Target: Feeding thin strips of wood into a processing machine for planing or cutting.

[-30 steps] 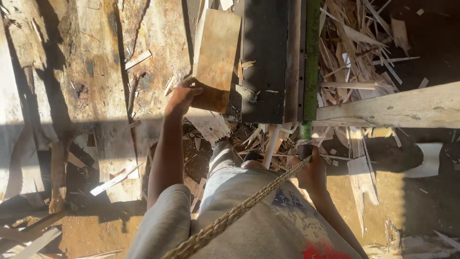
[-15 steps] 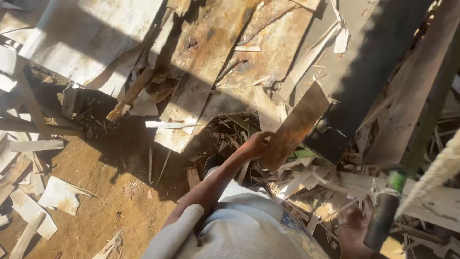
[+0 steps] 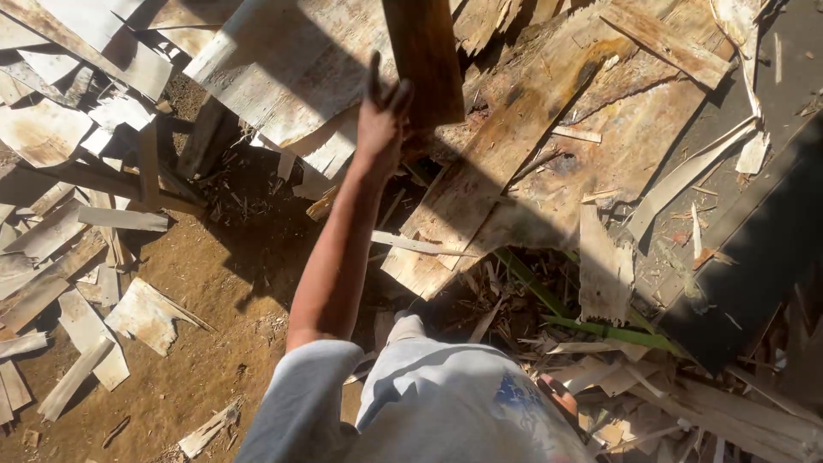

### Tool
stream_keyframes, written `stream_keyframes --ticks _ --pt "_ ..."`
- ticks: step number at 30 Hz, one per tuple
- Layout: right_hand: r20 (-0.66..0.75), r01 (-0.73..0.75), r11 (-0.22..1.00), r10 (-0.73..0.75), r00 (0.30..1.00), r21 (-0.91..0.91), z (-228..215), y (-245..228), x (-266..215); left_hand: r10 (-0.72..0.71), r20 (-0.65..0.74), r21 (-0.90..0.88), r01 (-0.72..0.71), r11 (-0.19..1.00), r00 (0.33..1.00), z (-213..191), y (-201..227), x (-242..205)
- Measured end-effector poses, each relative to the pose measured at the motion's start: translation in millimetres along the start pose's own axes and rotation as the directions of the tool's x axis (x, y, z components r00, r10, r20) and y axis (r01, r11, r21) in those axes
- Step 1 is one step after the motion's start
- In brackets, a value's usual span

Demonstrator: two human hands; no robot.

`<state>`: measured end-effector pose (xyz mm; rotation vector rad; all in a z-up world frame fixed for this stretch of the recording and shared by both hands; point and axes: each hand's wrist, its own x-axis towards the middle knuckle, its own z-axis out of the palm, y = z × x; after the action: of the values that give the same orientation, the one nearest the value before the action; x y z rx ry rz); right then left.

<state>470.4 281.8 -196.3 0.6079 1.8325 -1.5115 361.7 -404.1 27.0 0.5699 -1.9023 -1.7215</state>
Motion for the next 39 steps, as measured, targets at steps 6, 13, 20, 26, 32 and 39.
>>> stream_keyframes --ticks 6,13,20,26,32,39 --pt "-0.118 0.082 0.994 -0.09 0.989 -0.076 96 -46 -1 0.237 -0.301 -0.294 -0.327 0.898 0.924 -73 87 52" --pt "0.082 0.27 0.948 -0.26 0.962 -0.168 167 -63 7 -0.085 0.135 0.47 0.012 0.883 0.987 27 -68 -101" --pt "0.316 0.207 0.951 -0.128 0.94 -0.231 224 -136 -23 -0.408 0.187 0.511 0.266 0.817 0.894 26 -94 -107" --pt "0.446 0.107 0.994 -0.097 0.89 0.004 269 -186 -41 -0.611 0.325 -0.024 0.652 0.758 0.722 13 -59 -96" --pt "0.425 0.166 0.985 -0.13 0.896 -0.049 280 -175 -20 -0.422 0.306 0.592 0.177 0.786 0.854 24 -48 -120" --pt "0.177 0.246 0.831 -0.18 0.968 -0.499 290 -215 -59 0.089 0.221 0.56 -0.201 0.804 0.971 38 -69 -152"
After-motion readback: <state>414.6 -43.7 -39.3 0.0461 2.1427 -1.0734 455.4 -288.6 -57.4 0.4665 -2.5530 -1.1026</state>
